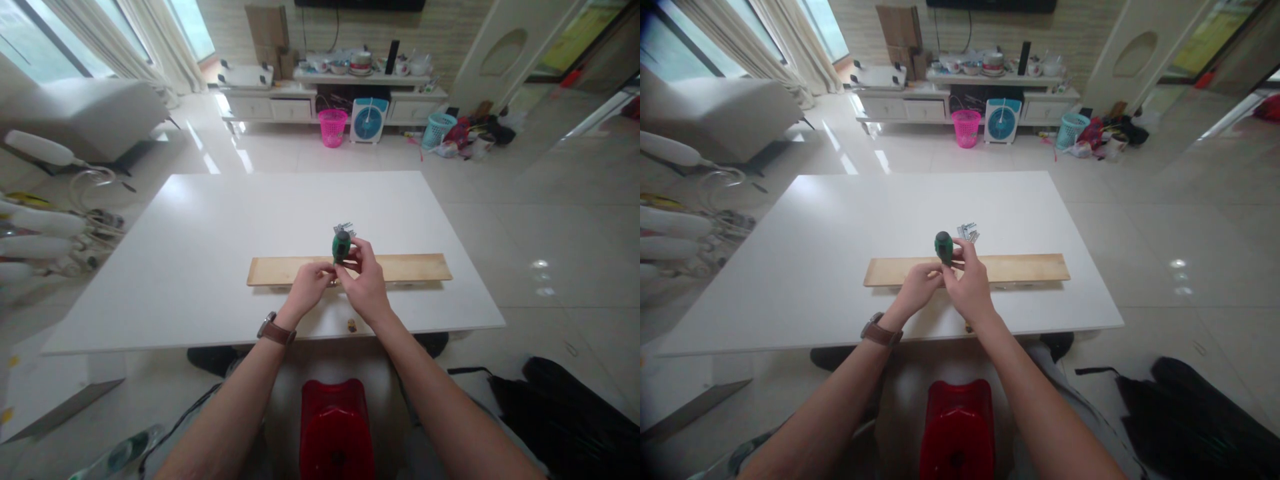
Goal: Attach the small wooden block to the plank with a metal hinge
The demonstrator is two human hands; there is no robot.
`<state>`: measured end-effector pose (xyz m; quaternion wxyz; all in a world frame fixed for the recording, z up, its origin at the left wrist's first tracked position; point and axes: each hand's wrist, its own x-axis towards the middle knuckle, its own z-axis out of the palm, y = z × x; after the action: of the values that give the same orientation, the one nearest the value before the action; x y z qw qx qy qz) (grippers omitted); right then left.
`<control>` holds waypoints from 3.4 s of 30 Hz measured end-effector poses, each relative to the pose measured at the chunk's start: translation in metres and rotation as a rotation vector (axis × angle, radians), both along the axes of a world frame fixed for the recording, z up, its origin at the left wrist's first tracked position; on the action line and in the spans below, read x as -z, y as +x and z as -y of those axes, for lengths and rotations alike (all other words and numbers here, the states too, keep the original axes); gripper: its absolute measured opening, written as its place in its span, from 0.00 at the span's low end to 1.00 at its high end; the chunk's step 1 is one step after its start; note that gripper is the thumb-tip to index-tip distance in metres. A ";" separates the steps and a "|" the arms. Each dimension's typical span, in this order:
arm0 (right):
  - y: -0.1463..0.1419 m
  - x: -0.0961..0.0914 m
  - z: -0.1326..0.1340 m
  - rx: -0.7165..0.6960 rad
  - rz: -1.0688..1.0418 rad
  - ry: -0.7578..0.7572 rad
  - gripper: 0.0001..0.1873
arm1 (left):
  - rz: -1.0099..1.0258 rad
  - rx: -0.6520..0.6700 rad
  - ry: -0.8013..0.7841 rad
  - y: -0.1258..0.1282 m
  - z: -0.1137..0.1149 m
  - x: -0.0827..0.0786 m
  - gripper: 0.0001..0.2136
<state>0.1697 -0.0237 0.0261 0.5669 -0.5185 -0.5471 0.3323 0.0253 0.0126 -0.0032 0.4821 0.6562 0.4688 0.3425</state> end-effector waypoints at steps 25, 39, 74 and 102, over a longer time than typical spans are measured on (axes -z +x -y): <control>-0.001 -0.005 0.001 -0.001 -0.021 -0.018 0.26 | 0.001 0.014 0.012 0.001 0.000 0.000 0.09; -0.003 -0.006 -0.001 0.042 -0.024 -0.039 0.25 | 0.000 -0.015 0.016 0.002 0.001 -0.003 0.07; 0.002 -0.021 0.004 0.162 -0.002 0.036 0.16 | -0.096 0.098 0.106 -0.006 -0.003 0.006 0.10; 0.007 -0.004 0.001 0.070 -0.084 0.026 0.20 | -0.431 0.108 0.304 -0.005 0.000 0.029 0.07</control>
<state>0.1765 -0.0248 0.0299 0.6075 -0.5154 -0.5086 0.3267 0.0200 0.0122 -0.0323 0.2849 0.8028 0.4681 0.2350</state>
